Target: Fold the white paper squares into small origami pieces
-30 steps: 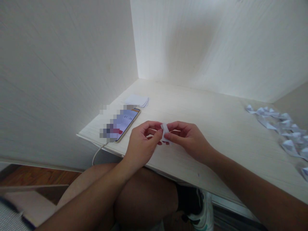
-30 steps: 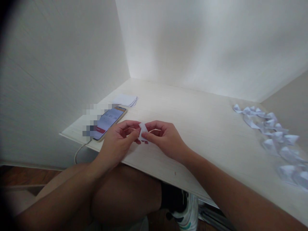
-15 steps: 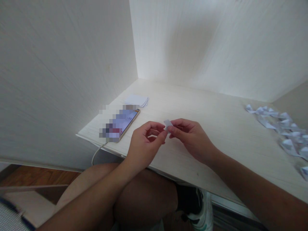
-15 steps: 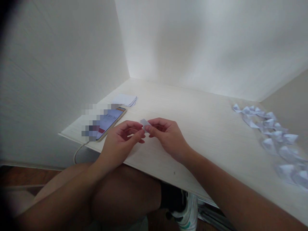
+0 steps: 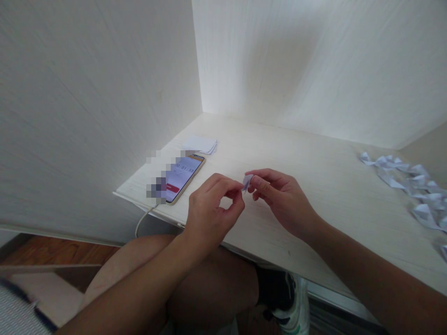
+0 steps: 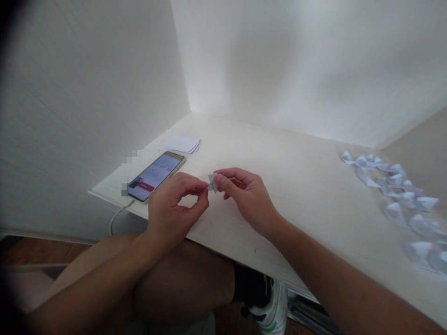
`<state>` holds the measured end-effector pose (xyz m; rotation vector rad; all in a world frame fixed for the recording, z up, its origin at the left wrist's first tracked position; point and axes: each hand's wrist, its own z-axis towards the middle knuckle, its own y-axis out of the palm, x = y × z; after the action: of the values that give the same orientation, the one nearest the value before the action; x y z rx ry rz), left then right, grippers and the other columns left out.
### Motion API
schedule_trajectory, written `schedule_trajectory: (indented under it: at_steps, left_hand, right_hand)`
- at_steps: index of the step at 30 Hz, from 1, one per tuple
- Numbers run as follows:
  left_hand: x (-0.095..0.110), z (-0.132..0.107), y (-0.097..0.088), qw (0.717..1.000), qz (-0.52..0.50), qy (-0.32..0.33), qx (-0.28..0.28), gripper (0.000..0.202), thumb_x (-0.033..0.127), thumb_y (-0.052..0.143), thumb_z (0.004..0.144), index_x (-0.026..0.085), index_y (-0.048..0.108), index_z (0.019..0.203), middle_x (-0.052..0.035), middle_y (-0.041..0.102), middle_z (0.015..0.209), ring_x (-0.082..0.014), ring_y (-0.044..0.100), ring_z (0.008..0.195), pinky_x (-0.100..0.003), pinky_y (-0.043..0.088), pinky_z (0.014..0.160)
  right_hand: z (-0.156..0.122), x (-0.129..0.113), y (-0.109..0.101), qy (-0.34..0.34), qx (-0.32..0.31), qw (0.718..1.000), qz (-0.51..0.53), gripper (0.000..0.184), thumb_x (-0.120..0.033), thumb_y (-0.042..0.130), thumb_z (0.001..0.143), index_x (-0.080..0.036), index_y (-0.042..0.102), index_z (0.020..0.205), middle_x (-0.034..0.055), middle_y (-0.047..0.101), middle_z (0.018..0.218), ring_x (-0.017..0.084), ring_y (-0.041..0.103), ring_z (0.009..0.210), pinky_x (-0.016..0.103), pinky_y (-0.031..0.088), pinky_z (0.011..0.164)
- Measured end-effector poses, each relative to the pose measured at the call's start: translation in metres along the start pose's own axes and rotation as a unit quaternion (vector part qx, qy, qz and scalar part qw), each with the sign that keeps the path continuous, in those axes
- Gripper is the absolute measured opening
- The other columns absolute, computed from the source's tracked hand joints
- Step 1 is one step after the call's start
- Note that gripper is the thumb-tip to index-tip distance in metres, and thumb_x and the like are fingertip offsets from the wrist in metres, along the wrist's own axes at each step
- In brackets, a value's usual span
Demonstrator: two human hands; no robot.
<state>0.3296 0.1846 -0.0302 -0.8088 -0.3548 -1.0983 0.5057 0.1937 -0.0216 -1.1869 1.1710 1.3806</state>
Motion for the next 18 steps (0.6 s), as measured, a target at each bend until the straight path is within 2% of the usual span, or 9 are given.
schedule_trajectory:
  at_steps: [3,6,10,18]
  left_hand:
    - [0.0015,0.0009,-0.0016,0.999,0.036,0.029,0.007,0.016,0.007,0.066,0.083,0.022,0.069,0.086,-0.0001,0.072,0.08,-0.0137,0.067,0.073,-0.025,0.055,0.07]
    - [0.0034,0.001,-0.0018,0.998,0.042,0.036,0.013,0.014,0.008,0.067,0.083,0.022,0.069,0.086,0.0002,0.073,0.08,-0.0141,0.068,0.073,-0.025,0.055,0.07]
    - [0.0048,0.0006,-0.0006,1.0,0.01,-0.022,0.018,0.01,0.012,0.07,0.083,0.02,0.07,0.089,0.0003,0.075,0.082,-0.013,0.07,0.07,-0.024,0.057,0.069]
    - [0.0048,-0.001,0.0025,0.989,-0.088,-0.115,0.024,0.01,0.014,0.071,0.082,0.019,0.072,0.091,0.0,0.075,0.085,-0.0109,0.07,0.069,-0.021,0.061,0.064]
  right_hand:
    - [0.0003,0.0,0.0006,0.003,0.006,1.0,0.008,0.026,-0.043,0.084,0.08,-0.023,0.079,0.095,0.0023,0.075,0.087,0.016,0.065,0.081,0.03,0.052,0.072]
    - [0.0003,-0.001,0.0012,-0.01,0.023,1.0,-0.012,0.026,-0.044,0.085,0.079,-0.022,0.077,0.091,0.003,0.075,0.089,0.016,0.066,0.079,0.032,0.055,0.074]
    - [-0.0001,-0.0025,0.0013,-0.036,0.035,0.997,-0.056,0.024,-0.043,0.086,0.079,-0.021,0.076,0.081,0.0022,0.074,0.078,0.015,0.064,0.072,0.032,0.054,0.071]
    - [0.0006,-0.0009,0.0003,-0.048,0.046,0.995,-0.071,0.021,-0.039,0.087,0.077,-0.021,0.076,0.08,0.0017,0.075,0.076,0.016,0.065,0.07,0.034,0.054,0.071]
